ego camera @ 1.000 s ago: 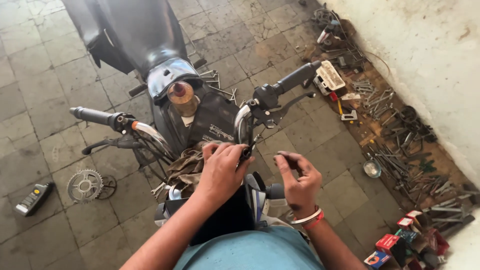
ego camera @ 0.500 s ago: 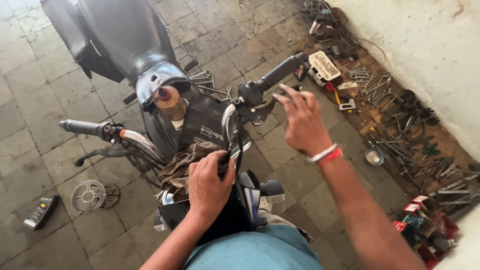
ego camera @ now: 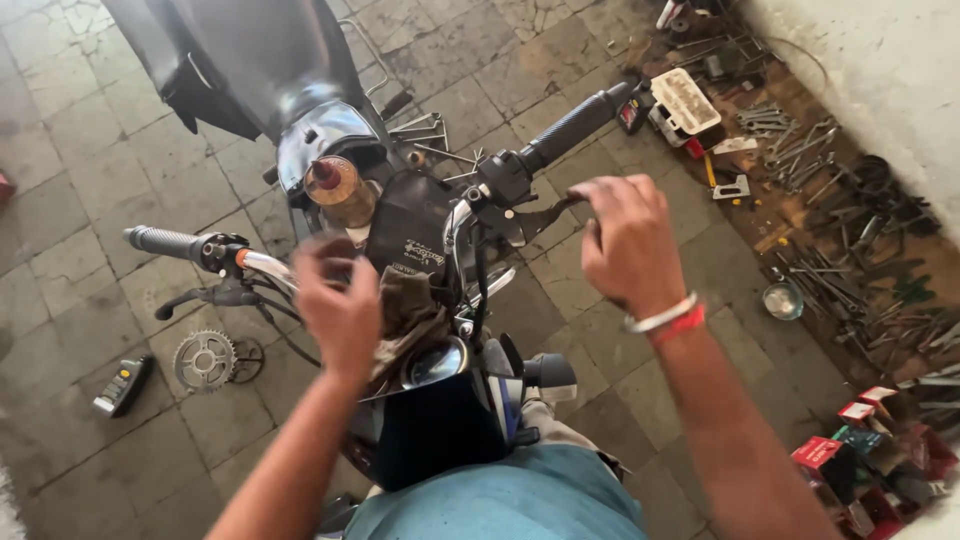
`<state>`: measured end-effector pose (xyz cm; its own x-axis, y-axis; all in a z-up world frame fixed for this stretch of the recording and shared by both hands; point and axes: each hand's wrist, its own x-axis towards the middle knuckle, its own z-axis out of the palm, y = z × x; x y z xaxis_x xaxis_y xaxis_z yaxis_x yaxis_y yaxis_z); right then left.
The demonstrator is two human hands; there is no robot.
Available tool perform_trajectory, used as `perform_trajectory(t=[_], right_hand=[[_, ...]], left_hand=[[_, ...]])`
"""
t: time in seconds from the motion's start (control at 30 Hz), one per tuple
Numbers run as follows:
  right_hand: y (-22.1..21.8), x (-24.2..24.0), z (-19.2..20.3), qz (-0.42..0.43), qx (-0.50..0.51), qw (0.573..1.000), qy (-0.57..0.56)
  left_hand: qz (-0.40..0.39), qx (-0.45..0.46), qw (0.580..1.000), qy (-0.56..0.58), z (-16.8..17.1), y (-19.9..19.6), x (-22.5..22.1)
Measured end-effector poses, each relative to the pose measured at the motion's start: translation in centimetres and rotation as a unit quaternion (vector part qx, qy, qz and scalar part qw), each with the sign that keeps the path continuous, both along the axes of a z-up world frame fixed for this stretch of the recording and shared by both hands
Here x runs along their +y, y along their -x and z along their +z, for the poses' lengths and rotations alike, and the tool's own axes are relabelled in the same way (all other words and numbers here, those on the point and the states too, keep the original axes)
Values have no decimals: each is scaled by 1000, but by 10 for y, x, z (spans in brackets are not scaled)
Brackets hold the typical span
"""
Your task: Oiling and adjusting the controls on a motorcycle handlebar.
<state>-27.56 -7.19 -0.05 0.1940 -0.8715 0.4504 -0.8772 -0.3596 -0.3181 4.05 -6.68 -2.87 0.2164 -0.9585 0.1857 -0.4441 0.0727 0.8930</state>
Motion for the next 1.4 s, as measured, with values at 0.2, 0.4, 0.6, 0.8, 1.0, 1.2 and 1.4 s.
perform_trajectory(t=[0.2,0.4,0.6,0.8,1.0,1.2,1.4], right_hand=[[2,46,-18,-46,-135,989,26],[21,80,-39,-73,-188,979,-27],[58,83,-41,-53,-200,976,-68],[88,77,-19,-29,-207,976,-59],[78,67,24,17,-248,967,-59],[49,52,74,169,-253,952,-34],[70,60,30,174,-240,952,-72]], left_hand=[[173,-133,968,-127,-30,-14,-81],[341,-188,920,-49,-67,3,-112],[307,-116,934,-138,-83,-7,-127],[245,-66,967,24,-42,-6,-104],[111,-130,975,143,93,66,-12],[-80,-99,991,39,127,153,49],[-146,19,987,-71,72,194,66]])
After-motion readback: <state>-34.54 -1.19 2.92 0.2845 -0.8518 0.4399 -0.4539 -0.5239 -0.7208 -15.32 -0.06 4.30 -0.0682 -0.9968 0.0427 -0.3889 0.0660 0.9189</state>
